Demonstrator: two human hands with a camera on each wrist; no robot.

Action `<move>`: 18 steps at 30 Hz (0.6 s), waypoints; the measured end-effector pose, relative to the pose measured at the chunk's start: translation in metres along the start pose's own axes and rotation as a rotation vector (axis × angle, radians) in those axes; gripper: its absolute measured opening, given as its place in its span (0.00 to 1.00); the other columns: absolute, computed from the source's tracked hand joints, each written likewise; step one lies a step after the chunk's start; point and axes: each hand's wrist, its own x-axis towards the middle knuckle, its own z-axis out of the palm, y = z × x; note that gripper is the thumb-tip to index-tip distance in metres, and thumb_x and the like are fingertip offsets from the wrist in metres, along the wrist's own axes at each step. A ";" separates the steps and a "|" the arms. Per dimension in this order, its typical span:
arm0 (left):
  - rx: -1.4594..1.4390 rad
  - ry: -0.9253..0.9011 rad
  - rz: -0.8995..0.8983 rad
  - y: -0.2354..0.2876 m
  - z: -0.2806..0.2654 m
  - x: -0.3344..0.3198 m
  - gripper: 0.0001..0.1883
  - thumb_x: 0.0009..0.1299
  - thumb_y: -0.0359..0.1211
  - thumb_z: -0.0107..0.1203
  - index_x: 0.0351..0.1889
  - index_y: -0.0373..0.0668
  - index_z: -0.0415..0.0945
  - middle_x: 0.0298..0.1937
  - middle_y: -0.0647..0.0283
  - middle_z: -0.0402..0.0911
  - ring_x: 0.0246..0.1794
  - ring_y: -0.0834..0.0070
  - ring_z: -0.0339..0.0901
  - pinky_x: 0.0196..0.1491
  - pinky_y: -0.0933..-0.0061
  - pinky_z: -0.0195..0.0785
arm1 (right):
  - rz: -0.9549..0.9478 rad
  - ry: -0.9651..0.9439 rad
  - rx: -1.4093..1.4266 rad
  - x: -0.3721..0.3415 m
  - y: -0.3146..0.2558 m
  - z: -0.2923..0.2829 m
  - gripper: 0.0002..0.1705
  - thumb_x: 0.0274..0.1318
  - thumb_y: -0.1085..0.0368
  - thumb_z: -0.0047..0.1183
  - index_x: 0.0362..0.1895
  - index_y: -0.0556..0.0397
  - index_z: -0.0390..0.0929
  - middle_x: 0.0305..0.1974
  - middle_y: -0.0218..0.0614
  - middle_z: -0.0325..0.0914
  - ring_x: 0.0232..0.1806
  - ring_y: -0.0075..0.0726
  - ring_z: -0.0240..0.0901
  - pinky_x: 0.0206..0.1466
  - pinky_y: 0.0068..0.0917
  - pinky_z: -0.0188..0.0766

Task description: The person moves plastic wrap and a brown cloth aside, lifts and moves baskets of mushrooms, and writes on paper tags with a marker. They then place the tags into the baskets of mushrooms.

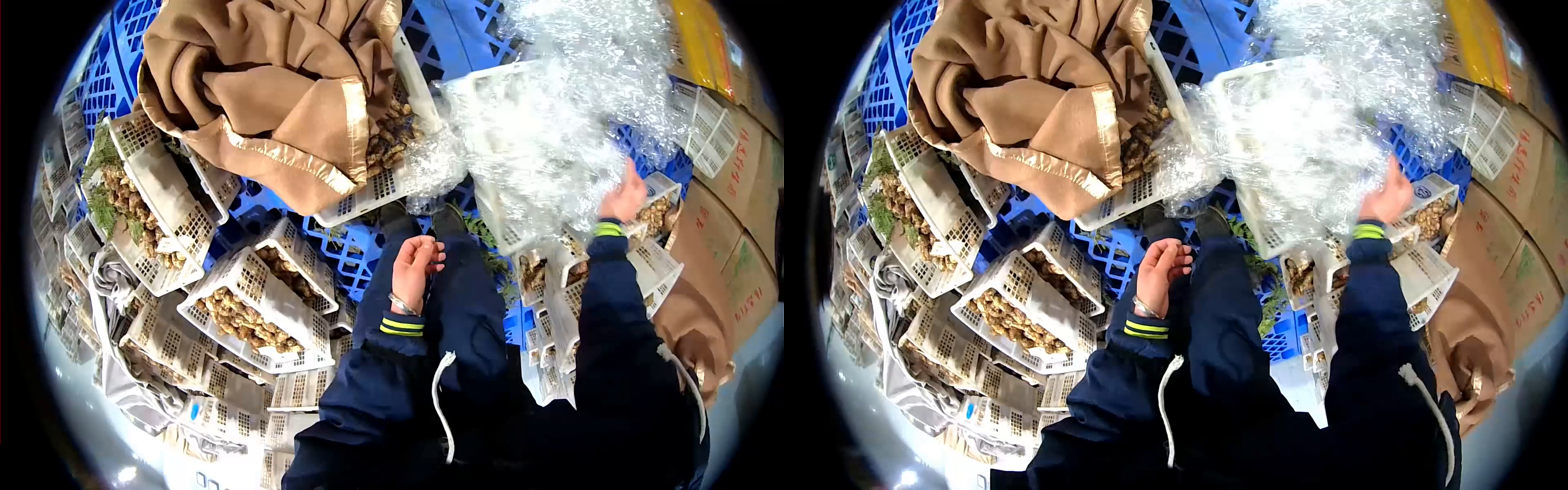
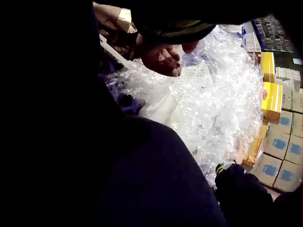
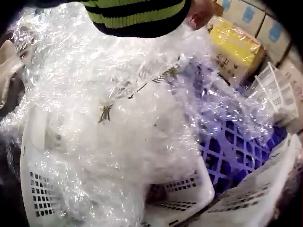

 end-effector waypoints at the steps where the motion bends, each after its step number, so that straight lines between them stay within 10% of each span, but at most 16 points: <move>1: 0.020 -0.002 0.004 0.002 -0.001 0.001 0.08 0.66 0.35 0.43 0.38 0.41 0.68 0.36 0.62 0.75 0.33 0.79 0.72 0.35 0.80 0.66 | -0.190 -0.004 -0.051 -0.004 -0.032 0.022 0.34 0.33 0.78 0.43 0.52 0.44 0.66 0.44 0.46 0.65 0.48 0.45 0.59 0.51 0.32 0.55; 4: 0.036 -0.025 -0.005 0.019 -0.002 0.000 0.09 0.66 0.34 0.42 0.39 0.41 0.67 0.36 0.62 0.74 0.34 0.79 0.72 0.36 0.80 0.66 | -0.477 -0.183 -0.119 -0.030 -0.082 0.125 0.28 0.44 0.62 0.39 0.56 0.43 0.60 0.49 0.40 0.62 0.52 0.42 0.57 0.53 0.35 0.54; 8: -0.030 -0.061 0.036 0.044 0.001 -0.002 0.09 0.66 0.33 0.43 0.40 0.39 0.67 0.35 0.63 0.74 0.33 0.80 0.71 0.36 0.81 0.65 | 0.102 -0.172 0.980 -0.053 -0.035 0.335 0.29 0.55 0.45 0.30 0.58 0.44 0.54 0.55 0.32 0.59 0.54 0.37 0.57 0.53 0.40 0.55; 10: -0.020 -0.083 0.020 0.047 0.003 -0.003 0.09 0.67 0.33 0.42 0.40 0.39 0.67 0.36 0.62 0.74 0.33 0.80 0.71 0.36 0.81 0.64 | -0.479 -0.635 -0.558 -0.031 -0.015 0.323 0.19 0.51 0.53 0.34 0.44 0.41 0.71 0.48 0.34 0.68 0.53 0.38 0.58 0.56 0.46 0.50; 13: -0.037 -0.090 0.023 0.041 0.000 -0.007 0.09 0.66 0.33 0.43 0.40 0.39 0.68 0.35 0.63 0.75 0.33 0.80 0.71 0.36 0.81 0.65 | -0.500 -1.001 -0.392 0.006 -0.067 0.196 0.16 0.42 0.58 0.41 0.35 0.46 0.76 0.45 0.40 0.70 0.53 0.44 0.58 0.58 0.49 0.46; 16: -0.004 -0.053 -0.019 0.024 -0.004 -0.005 0.09 0.66 0.36 0.43 0.39 0.41 0.68 0.35 0.63 0.75 0.33 0.78 0.72 0.36 0.80 0.66 | -0.485 -0.127 0.095 -0.017 -0.080 0.101 0.18 0.42 0.68 0.45 0.43 0.55 0.69 0.47 0.44 0.65 0.50 0.47 0.60 0.54 0.39 0.54; 18: -0.019 -0.030 -0.023 0.018 -0.005 -0.006 0.09 0.66 0.36 0.44 0.38 0.42 0.68 0.35 0.63 0.75 0.32 0.79 0.72 0.36 0.80 0.66 | -0.402 -0.280 0.327 -0.048 -0.117 0.011 0.19 0.42 0.73 0.43 0.45 0.56 0.68 0.45 0.47 0.67 0.48 0.48 0.62 0.49 0.34 0.61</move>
